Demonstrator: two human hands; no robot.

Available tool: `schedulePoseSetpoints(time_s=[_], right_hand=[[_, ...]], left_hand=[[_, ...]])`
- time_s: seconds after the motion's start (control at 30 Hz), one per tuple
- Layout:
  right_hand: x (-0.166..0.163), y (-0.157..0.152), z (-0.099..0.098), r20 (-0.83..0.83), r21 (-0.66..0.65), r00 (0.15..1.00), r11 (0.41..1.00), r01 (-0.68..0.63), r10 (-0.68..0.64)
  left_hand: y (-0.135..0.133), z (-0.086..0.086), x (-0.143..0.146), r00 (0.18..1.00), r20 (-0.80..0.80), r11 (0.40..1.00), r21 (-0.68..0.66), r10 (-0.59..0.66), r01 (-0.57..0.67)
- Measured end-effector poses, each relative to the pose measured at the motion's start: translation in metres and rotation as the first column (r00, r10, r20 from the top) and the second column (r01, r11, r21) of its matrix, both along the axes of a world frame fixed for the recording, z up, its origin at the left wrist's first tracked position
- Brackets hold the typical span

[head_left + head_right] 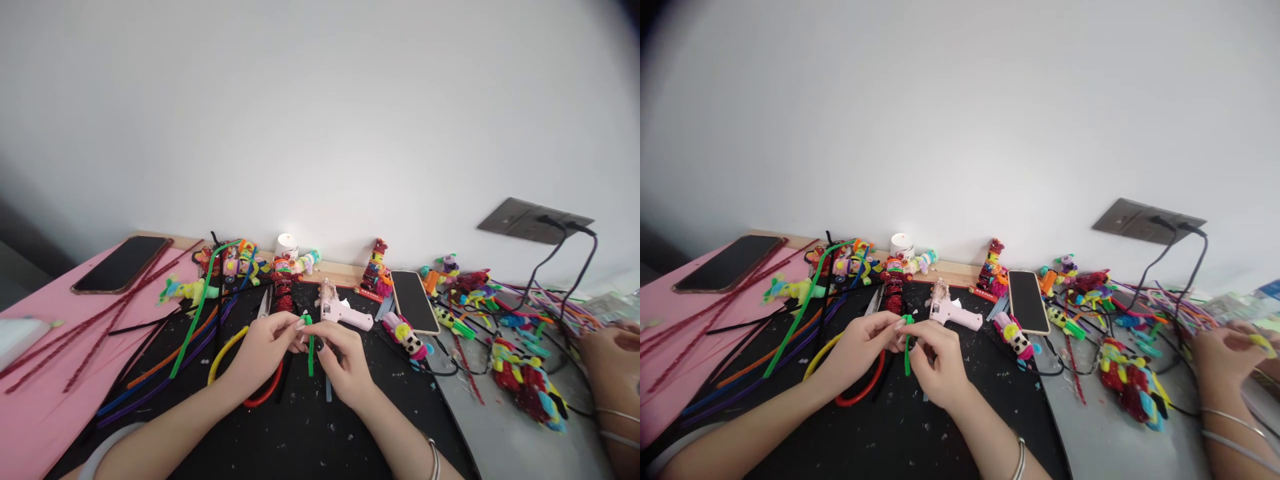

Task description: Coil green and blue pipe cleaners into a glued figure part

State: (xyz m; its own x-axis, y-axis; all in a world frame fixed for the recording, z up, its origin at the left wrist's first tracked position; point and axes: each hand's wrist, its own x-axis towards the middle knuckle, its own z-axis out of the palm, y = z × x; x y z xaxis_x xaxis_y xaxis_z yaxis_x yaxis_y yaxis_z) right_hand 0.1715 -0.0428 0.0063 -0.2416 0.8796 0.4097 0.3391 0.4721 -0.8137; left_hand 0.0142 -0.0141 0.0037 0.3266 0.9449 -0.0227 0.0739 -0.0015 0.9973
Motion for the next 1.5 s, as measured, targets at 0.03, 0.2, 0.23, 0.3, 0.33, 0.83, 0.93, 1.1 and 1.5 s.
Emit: schedulePoseSetpoints(time_s=[0.03,0.2,0.23,0.3,0.33,0.83,0.93,1.1,1.5], right_hand=[[-0.001,0.0,-0.001,-0.004,-0.026,1.0,0.999,0.019,-0.019],[-0.005,0.005,-0.01,-0.067,-0.18,0.991,0.979,0.098,-0.112],[-0.005,0.005,-0.011,-0.116,-0.22,0.986,0.971,0.093,-0.12],[-0.006,0.005,-0.012,-0.216,-0.294,0.968,0.954,0.061,-0.129],[-0.006,0.005,-0.012,-0.248,-0.322,0.96,0.946,0.044,-0.129],[-0.006,0.007,-0.008,-0.275,-0.441,0.953,0.897,-0.007,-0.128],[-0.006,0.008,-0.008,-0.308,-0.475,0.943,0.879,-0.038,-0.126],[-0.005,0.01,-0.01,-0.328,-0.502,0.937,0.862,-0.062,-0.123],[0.001,0.009,-0.002,-0.53,-0.436,0.848,0.859,-0.267,-0.006]], left_hand=[[0.0,0.0,0.0,1.0,0.001,1.0,0.018,0.019,-0.019],[0.001,0.002,-0.001,0.997,0.03,0.997,0.031,0.071,-0.072],[0.001,0.002,-0.002,0.996,0.041,0.997,0.025,0.077,-0.078],[0.001,0.001,-0.002,0.994,0.055,0.996,0.013,0.093,-0.094],[0.002,0.0,-0.002,0.993,0.058,0.995,0.007,0.103,-0.103],[-0.001,0.001,-0.001,0.986,0.08,0.99,-0.029,0.143,-0.142],[0.0,-0.001,-0.002,0.984,0.114,0.99,-0.043,0.14,-0.136],[0.001,-0.003,-0.003,0.985,0.13,0.994,-0.033,0.112,-0.109],[0.002,0.002,-0.006,0.994,-0.047,0.985,0.146,0.096,-0.089]])
